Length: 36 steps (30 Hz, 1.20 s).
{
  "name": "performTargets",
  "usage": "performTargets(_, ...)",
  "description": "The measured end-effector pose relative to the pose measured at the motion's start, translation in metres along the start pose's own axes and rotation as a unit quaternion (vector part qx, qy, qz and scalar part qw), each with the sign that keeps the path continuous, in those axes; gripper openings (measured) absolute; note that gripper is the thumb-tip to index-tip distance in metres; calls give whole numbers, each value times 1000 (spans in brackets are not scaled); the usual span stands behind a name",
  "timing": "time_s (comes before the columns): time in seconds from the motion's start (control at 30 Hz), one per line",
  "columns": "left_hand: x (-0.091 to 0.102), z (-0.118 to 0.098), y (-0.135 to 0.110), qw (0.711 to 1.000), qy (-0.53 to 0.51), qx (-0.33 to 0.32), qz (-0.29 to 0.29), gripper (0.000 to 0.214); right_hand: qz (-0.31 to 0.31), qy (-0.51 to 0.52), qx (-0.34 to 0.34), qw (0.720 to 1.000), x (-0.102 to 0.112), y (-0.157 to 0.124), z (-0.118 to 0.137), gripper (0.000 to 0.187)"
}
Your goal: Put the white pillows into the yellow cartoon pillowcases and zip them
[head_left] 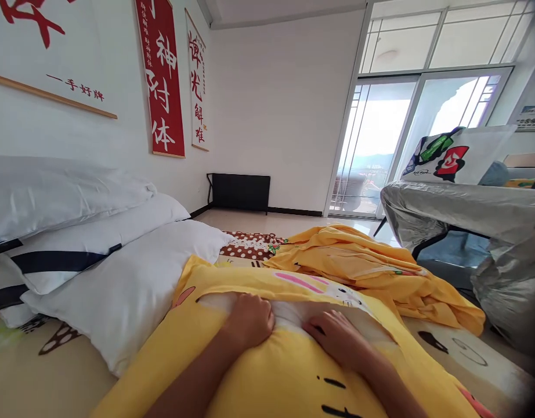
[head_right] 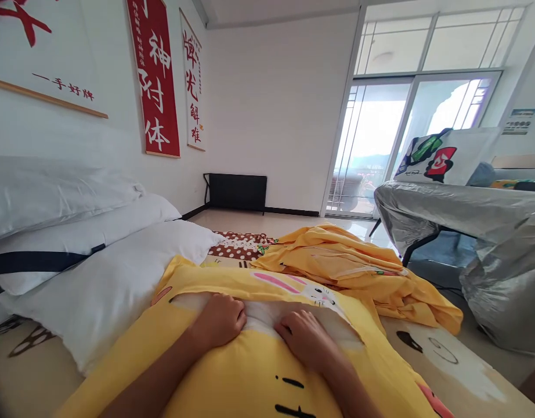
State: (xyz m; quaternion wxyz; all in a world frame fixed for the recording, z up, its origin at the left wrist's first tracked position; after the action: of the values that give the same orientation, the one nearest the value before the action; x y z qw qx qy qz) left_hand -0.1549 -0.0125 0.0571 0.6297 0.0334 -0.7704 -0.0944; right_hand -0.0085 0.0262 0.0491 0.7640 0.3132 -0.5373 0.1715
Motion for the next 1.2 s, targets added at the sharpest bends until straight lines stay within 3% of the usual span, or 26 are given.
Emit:
performTargets(0.13, -11, 32, -3, 988, -121, 44, -80, 32, -16, 53, -60, 997, -9, -10, -16, 43)
performTargets(0.2, -1, 43, -7, 977, -157, 46, -136, 30, -86, 97, -107, 986, 5, -13, -32, 38)
performTargets(0.3, 28, 42, -20, 960, -100, 10, -260, 25, -217, 91, -174, 956, 28, -21, -56, 31)
performTargets(0.37, 43, 36, -29, 944, -35, -14, -328, 13, -236, 42, -195, 951, 30, -23, -66, 39)
performTargets(0.4, 46, 36, -31, 940, -8, -16, -341, 20, -224, 16, -210, 952, 28, -23, -71, 45)
performTargets(0.5, 43, 48, -24, 953, 9, 10, -303, 38, -165, -36, -263, 950, 18, -22, -90, 51)
performTargets(0.63, 34, 65, -13, 965, -82, 14, -247, 21, -158, -15, -274, 949, 18, -23, -100, 50)
performTargets(0.87, 54, 55, -35, 924, -136, -38, -354, 15, -329, 20, -230, 915, 56, -39, -76, 55)
performTargets(1.03, 65, 40, -51, 893, -144, -46, -424, 13, -368, 6, -219, 904, 69, -52, -64, 54)
performTargets(1.13, 69, 39, -55, 896, -150, -19, -419, 12, -365, -16, -203, 909, 74, -57, -64, 48)
performTargets(1.2, 68, 38, -53, 916, -154, -11, -371, 16, -353, -39, -170, 919, 77, -58, -63, 43)
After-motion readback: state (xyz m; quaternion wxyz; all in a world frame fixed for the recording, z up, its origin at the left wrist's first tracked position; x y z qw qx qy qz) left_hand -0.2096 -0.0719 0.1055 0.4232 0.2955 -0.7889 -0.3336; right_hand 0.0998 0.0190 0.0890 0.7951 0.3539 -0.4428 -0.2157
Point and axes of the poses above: each hand's wrist, its own y-axis towards the middle knuckle, its own x-axis out of the back of the hand, z = x × y, the point moved 9 cm from there along y, towards the middle knuckle, and after that the axes turned 2 degrees about -z, right-handed, at the moved point
